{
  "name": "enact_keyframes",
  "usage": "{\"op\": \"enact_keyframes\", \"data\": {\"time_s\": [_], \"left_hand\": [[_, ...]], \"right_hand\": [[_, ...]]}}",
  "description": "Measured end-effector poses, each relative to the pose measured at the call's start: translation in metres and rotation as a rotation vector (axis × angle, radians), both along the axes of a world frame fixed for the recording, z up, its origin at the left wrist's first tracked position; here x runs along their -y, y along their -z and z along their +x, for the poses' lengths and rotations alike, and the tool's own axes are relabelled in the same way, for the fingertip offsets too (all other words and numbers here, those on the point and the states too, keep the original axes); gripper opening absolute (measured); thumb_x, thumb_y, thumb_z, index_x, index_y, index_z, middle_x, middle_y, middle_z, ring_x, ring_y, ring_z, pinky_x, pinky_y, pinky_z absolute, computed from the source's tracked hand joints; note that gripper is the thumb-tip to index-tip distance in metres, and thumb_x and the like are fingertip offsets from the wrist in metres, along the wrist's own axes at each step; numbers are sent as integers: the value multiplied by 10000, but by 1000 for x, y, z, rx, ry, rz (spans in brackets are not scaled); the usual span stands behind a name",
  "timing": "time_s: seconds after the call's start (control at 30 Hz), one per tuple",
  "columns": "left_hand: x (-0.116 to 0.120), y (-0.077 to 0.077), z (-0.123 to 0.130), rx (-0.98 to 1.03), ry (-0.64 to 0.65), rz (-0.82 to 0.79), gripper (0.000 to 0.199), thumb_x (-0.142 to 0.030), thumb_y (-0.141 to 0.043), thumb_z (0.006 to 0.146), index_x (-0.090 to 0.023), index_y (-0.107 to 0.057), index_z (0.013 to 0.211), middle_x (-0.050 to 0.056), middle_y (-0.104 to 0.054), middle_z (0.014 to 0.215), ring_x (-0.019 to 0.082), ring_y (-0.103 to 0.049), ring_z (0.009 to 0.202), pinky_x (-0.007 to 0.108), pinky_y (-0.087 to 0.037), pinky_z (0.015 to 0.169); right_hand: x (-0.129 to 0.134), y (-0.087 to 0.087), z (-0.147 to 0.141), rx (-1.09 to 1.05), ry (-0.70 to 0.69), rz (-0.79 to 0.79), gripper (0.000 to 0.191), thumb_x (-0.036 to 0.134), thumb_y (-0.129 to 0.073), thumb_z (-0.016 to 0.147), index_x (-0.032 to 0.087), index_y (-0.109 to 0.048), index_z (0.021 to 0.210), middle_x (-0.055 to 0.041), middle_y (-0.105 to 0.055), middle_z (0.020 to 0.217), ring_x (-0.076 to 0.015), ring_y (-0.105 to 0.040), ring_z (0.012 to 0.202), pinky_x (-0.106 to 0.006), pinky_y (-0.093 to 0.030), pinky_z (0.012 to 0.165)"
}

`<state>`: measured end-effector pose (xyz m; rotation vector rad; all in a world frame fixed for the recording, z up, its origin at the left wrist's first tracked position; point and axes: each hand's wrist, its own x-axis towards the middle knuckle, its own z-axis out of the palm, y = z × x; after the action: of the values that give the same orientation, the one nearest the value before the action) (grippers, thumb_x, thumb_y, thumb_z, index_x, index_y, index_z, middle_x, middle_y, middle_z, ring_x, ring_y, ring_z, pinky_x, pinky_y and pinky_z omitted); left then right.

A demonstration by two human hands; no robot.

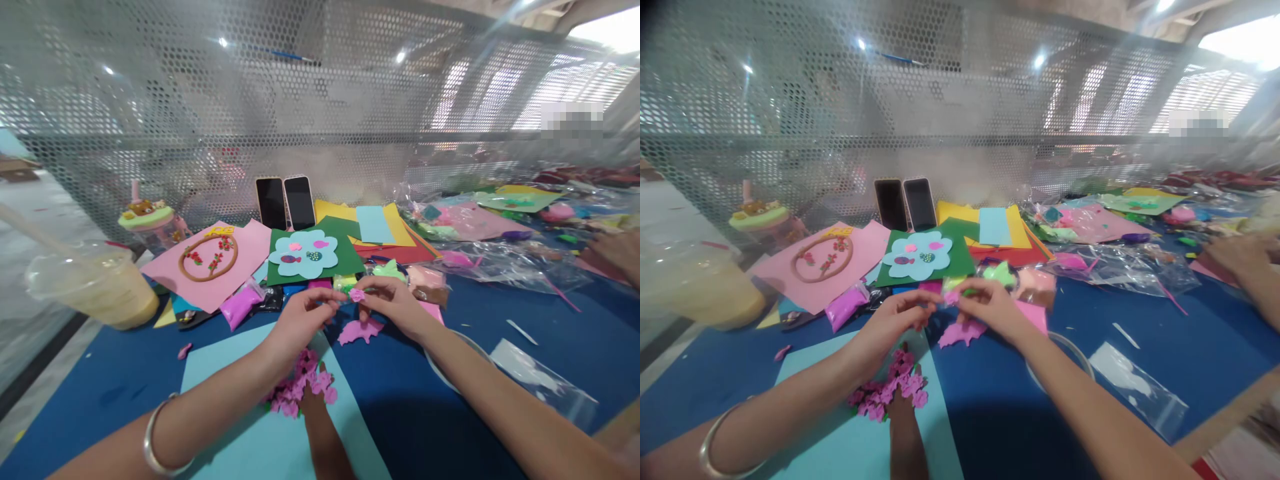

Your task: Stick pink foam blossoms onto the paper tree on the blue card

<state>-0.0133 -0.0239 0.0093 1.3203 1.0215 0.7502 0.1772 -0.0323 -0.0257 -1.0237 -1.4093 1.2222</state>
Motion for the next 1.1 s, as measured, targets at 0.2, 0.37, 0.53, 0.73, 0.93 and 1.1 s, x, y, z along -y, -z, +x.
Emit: {"op": "enact_keyframes", "data": {"time_s": [0.2,0.37,0.53,0.73,0.93,1.1], "left_hand": [[-5,-11,-7,-225,50,578,176,-212,-536,798,-176,-666,911,48,-644,918,147,-563,786,276,-437,716],[0,-21,-14,-263,183,711,195,-203,-511,834,-202,-659,961,45,-653,984,158,-594,887,274,-460,763],[16,-28,-31,-358,122,718,192,-217,-503,848,-208,-656,964,50,-651,1004,169,-596,921,269,-462,766],[29,-31,-47,-364,49,640,182,-221,-541,826,-195,-669,952,65,-658,1005,173,-606,896,292,-476,805],[34,-35,-41,-350,213,648,203,-240,-538,839,-212,-681,981,60,-657,1009,169,-611,907,299,-480,824],[39,-35,-37,-371,247,668,251,-226,-479,873,-233,-670,1037,60,-643,1036,177,-591,963,306,-473,826]], "right_hand": [[1,-2,-3,1,-39,-32,208,342,-720,710,167,-646,794,8,-651,532,-150,-633,495,-251,-498,489],[4,-5,-6,104,-87,24,180,328,-702,725,170,-647,792,10,-656,560,-140,-635,520,-242,-489,512],[13,-10,-16,184,-128,41,178,354,-663,762,185,-645,817,13,-644,590,-140,-629,520,-244,-478,496],[26,-15,-32,168,-208,-1,207,393,-645,769,192,-639,821,10,-638,605,-141,-628,532,-252,-482,515],[33,-18,-35,144,-258,11,239,419,-651,757,182,-629,781,10,-622,658,-126,-623,541,-255,-486,543],[33,-17,-33,135,-246,9,295,464,-670,729,173,-619,742,4,-624,669,-130,-620,546,-260,-482,535]]}}
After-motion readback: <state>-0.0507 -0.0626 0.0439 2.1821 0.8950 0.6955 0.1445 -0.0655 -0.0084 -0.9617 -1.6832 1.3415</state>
